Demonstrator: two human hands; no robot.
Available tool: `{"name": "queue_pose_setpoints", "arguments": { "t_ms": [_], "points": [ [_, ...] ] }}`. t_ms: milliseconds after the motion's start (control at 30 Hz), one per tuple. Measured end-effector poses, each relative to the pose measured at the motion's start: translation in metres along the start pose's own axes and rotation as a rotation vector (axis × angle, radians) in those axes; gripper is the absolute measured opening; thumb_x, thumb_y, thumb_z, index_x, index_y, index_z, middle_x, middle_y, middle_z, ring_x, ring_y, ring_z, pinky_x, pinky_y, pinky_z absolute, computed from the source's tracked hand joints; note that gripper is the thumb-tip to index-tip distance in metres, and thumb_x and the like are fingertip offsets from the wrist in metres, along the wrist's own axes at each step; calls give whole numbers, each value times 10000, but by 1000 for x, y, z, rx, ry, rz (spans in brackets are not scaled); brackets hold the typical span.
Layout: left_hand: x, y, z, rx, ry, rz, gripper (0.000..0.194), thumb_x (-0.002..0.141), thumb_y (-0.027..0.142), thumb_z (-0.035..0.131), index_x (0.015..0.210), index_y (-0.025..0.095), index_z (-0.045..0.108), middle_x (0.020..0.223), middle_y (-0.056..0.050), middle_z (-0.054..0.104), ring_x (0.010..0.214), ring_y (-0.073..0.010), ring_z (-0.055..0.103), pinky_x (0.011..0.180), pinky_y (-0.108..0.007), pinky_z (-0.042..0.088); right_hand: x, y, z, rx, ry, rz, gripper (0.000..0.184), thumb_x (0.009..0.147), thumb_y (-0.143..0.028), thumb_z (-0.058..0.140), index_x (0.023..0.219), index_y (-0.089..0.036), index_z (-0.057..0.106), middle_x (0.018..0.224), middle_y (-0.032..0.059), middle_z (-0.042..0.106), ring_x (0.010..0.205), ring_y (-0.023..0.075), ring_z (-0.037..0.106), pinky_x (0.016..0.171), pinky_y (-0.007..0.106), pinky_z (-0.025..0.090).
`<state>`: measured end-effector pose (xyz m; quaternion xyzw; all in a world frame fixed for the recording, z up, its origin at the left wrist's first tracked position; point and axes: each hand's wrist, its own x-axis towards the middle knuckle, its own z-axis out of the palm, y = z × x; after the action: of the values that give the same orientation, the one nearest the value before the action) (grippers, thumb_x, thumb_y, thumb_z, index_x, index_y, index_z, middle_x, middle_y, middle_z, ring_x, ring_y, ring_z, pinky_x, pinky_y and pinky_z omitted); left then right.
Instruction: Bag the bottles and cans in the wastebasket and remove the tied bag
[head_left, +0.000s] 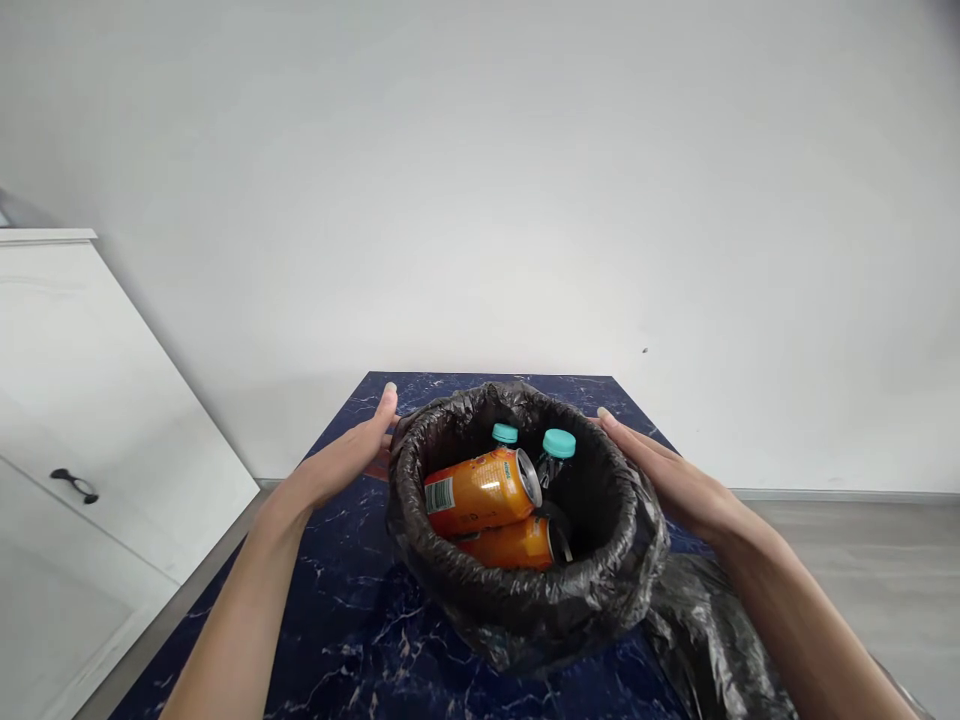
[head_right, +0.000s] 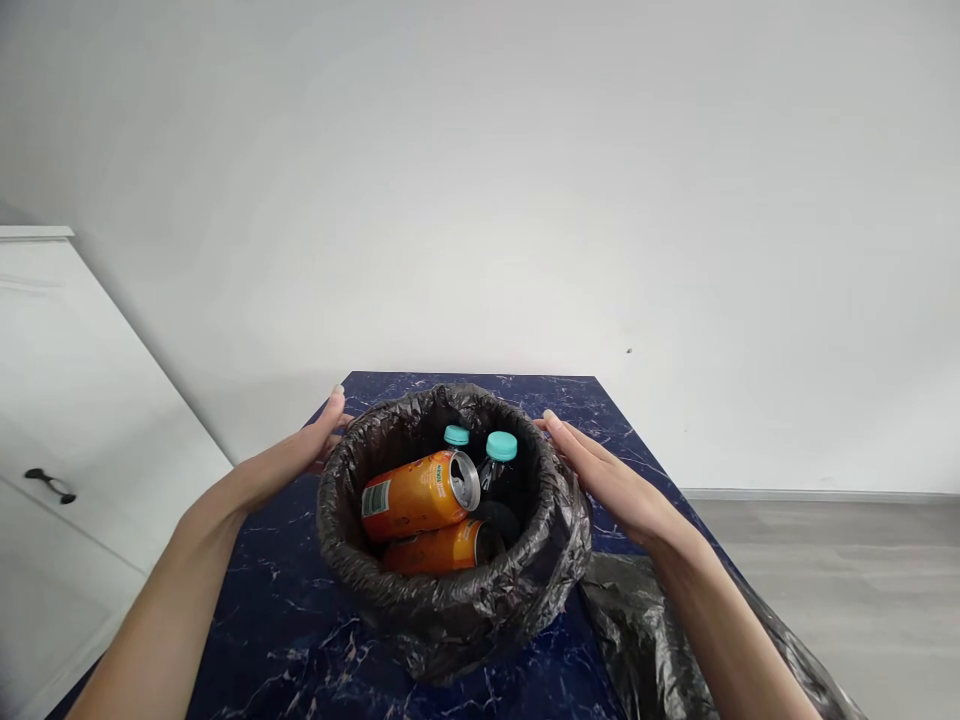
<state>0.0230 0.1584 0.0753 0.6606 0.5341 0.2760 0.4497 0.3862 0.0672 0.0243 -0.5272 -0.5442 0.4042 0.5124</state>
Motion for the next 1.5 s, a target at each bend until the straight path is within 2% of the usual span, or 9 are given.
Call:
{"name": "queue_pose_setpoints", "arguments": {
  "t_ms": [167,267,433,600,833,967,1167,1367,1500],
  "points": [
    [-9,17,6,-271,-76,135,534,932,724,678,1184,268,795,1009,-92,832,1040,-322,787,913,-451,648,1,-10,4,320,-66,131,493,938,-596,774,1337,-307,758,1470,42,717,1330,275,696,1172,417,544],
    [-15,22,9,-356,-39,171,517,882,632,804,1269,291,757,1156,-99,814,1087,-314,776,861,-400,654,-1,-19,4,380,0,138,502,897,-523,831,1330,-283,751,1362,66,775,1217,284,754,1089,404,602],
    [-21,28,11,-400,51,165,657,766,488,920,1349,303,681,1018,-66,786,851,-256,761,670,-323,607,-7,-29,4,327,219,46,565,803,-478,905,1297,-285,709,1120,52,810,937,281,792,794,388,668],
    [-33,38,17,-489,254,347,494,735,331,938,1168,303,704,834,36,543,663,-112,530,580,-239,468,-21,-41,10,237,468,-201,460,776,-442,920,1143,-323,671,1066,3,691,757,170,666,613,284,571],
    [-49,42,32,-382,556,609,194,882,272,861,967,275,687,758,41,324,710,-143,355,737,-284,433,-35,-49,24,79,615,-369,339,879,-396,838,1140,-324,634,1009,8,562,753,165,530,630,293,492],
    [-44,41,30,-201,602,538,334,868,444,854,1099,280,677,968,2,563,813,-158,539,774,-289,489,-29,-47,17,93,539,-260,361,858,-480,852,1115,-311,665,1128,19,622,726,145,567,594,281,504],
    [-36,32,12,115,409,228,681,883,773,692,1373,306,623,1164,-87,741,975,-283,679,739,-355,534,-19,-39,2,51,259,41,590,895,-681,763,1361,-334,660,1044,45,777,828,253,733,633,339,604],
    [-36,33,26,-25,363,336,603,923,712,695,1380,321,643,1284,-66,723,1066,-286,704,794,-338,563,-17,-35,6,213,204,-2,452,926,-564,783,1328,-366,726,1369,21,764,1219,300,743,991,410,641],
    [-34,33,36,-118,401,352,520,983,655,646,1362,300,632,1102,-42,735,971,-255,710,780,-326,561,-19,-36,10,270,144,-57,365,975,-502,736,1315,-372,743,1482,-1,706,1355,292,677,1116,431,589]
  ]
}}
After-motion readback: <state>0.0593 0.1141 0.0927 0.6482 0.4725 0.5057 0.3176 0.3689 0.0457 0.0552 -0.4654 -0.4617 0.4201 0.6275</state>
